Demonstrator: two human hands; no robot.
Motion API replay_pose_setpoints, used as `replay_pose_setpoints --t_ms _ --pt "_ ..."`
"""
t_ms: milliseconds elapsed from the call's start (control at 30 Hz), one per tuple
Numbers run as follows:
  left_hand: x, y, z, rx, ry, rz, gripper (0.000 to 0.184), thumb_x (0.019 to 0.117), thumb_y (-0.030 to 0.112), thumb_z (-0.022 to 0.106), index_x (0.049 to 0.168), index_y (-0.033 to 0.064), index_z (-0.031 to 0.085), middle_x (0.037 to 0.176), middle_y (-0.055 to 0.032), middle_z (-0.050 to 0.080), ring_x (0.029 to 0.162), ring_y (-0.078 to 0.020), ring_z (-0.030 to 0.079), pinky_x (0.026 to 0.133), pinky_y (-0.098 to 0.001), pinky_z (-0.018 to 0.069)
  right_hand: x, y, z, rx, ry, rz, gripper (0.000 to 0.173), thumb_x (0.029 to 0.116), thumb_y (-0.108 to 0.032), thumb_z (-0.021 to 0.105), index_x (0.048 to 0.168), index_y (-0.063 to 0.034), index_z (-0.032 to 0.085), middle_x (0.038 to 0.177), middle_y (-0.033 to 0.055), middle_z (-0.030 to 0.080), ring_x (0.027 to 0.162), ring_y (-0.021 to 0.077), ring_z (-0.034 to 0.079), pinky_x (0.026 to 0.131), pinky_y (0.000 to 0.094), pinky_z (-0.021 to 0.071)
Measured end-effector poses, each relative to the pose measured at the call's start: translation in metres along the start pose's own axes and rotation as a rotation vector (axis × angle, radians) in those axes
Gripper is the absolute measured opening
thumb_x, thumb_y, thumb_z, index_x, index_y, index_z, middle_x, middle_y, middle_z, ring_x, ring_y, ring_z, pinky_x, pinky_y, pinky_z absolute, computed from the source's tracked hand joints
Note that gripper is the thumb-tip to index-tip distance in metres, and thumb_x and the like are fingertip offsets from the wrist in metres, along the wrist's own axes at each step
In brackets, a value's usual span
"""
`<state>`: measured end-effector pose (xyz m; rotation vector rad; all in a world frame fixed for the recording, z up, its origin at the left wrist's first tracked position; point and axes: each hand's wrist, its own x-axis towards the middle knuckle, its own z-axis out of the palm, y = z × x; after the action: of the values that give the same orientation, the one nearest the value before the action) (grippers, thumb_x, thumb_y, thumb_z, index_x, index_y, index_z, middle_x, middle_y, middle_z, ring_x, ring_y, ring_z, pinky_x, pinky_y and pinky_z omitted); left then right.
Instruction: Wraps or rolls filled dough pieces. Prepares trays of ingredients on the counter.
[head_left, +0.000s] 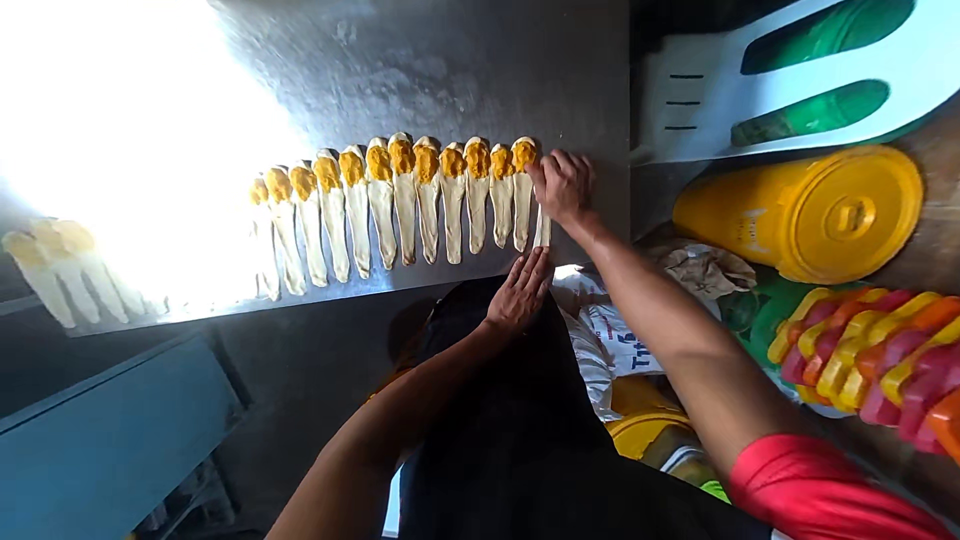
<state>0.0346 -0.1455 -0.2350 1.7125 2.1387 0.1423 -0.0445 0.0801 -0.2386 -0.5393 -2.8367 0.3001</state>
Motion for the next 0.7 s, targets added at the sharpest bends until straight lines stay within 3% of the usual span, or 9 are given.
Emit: replay_pose_setpoints --t_ms 100,267,300,333,400,433,500,567,700 --pt "0.005 -0.001 -0.002 0.01 0.037 -0.008 0.06 0.1041 0.005 0.043 0.162 0.0036 0.027 0.172 -0.0196 0.01 0.16 -0.0304 0.009 0.129 -0.0499 0.0171 0.048 0.007 -0.008 0.017 0.04 -0.113 0.06 0.1069 -0.05 0.046 0.076 -0.0032 0.066 0.074 0.0135 0.066 0.073 0.0304 0.068 0.069 0.0481 0.0515" --pt "0.021 -0.006 0.001 0.034 0.134 -0.014 0.055 0.1073 0.009 0.04 0.161 0.0037 0.03 0.172 -0.0185 0.013 0.16 -0.0297 0.012 0.129 -0.0474 0.0193 0.09 0.02 -0.003 -0.056 0.098 -0.067 0.063 0.1072 -0.054 0.042 0.08 -0.0035 0.067 0.081 0.0145 0.068 0.083 0.0313 0.069 0.075 0.049 0.0507" --pt "0.02 -0.006 0.002 0.035 0.139 -0.013 0.055 0.1075 0.011 0.041 0.161 0.0037 0.03 0.172 -0.0184 0.012 0.16 -0.0297 0.011 0.13 -0.0474 0.0184 0.085 0.021 0.004 -0.079 0.081 -0.039 0.061 0.1067 -0.056 0.041 0.09 -0.0039 0.069 0.093 0.0158 0.069 0.094 0.0336 0.068 0.081 0.0512 0.0506" --pt "0.019 -0.006 0.003 0.029 0.142 -0.009 0.056 0.1077 0.013 0.042 0.162 0.0037 0.03 0.172 -0.0188 0.011 0.16 -0.0301 0.01 0.13 -0.0479 0.0174 0.073 0.02 0.007 -0.091 0.017 0.008 0.062 0.1057 -0.058 0.039 0.111 -0.0037 0.068 0.114 0.0181 0.066 0.113 0.0372 0.062 0.095 0.0561 0.0468" --pt "0.014 -0.005 0.002 -0.011 0.145 0.004 0.058 0.1065 0.011 0.043 0.162 0.0044 0.029 0.172 -0.02 0.011 0.16 -0.031 0.01 0.13 -0.0494 0.0161 0.035 0.007 0.003 -0.089 -0.094 0.091 0.076 0.1037 -0.063 0.035 0.152 -0.0053 0.046 0.157 0.0182 0.045 0.15 0.0385 0.034 0.122 0.0622 0.0234" --pt "0.01 -0.004 0.002 -0.035 0.147 0.017 0.058 0.1054 0.01 0.044 0.162 0.0048 0.03 0.171 -0.0208 0.015 0.16 -0.0316 0.012 0.13 -0.0504 0.0169 0.008 -0.003 -0.004 -0.063 -0.154 0.098 0.082 0.1041 -0.062 0.034 0.16 -0.0023 0.032 0.167 0.0191 0.029 0.157 0.0378 0.019 0.126 0.0635 0.0139" --pt "0.003 -0.001 0.008 -0.06 0.122 0.053 0.054 0.1052 0.008 0.044 0.159 0.0051 0.037 0.168 -0.0212 0.027 0.158 -0.0327 0.02 0.129 -0.0525 0.0179 -0.06 -0.022 -0.021 -0.022 -0.248 0.074 0.083 0.1052 -0.058 0.034 0.163 0.0002 0.02 0.171 0.0191 0.015 0.16 0.0347 0.011 0.127 0.0619 0.0125" --pt "-0.001 0.0 0.017 -0.047 0.107 0.063 0.046 0.1048 0.008 0.043 0.15 0.0047 0.049 0.162 -0.0191 0.04 0.155 -0.0328 0.029 0.128 -0.0535 0.0194 -0.113 -0.033 -0.038 0.038 -0.267 0.028 0.076 0.1065 -0.052 0.041 0.163 -0.0043 0.023 0.171 0.0157 0.02 0.158 0.0309 0.02 0.127 0.0573 0.0198" --pt "-0.004 0.003 0.011 -0.025 0.091 0.043 0.05 0.1049 0.007 0.043 0.155 0.0063 0.043 0.167 -0.0173 0.03 0.158 -0.0318 0.019 0.128 -0.0563 0.0158 -0.117 -0.032 -0.044 0.103 -0.114 0.066 0.051 0.1054 -0.041 0.049 0.145 -0.0097 0.057 0.149 0.0145 0.055 0.14 0.0312 0.051 0.114 0.0506 0.0424"
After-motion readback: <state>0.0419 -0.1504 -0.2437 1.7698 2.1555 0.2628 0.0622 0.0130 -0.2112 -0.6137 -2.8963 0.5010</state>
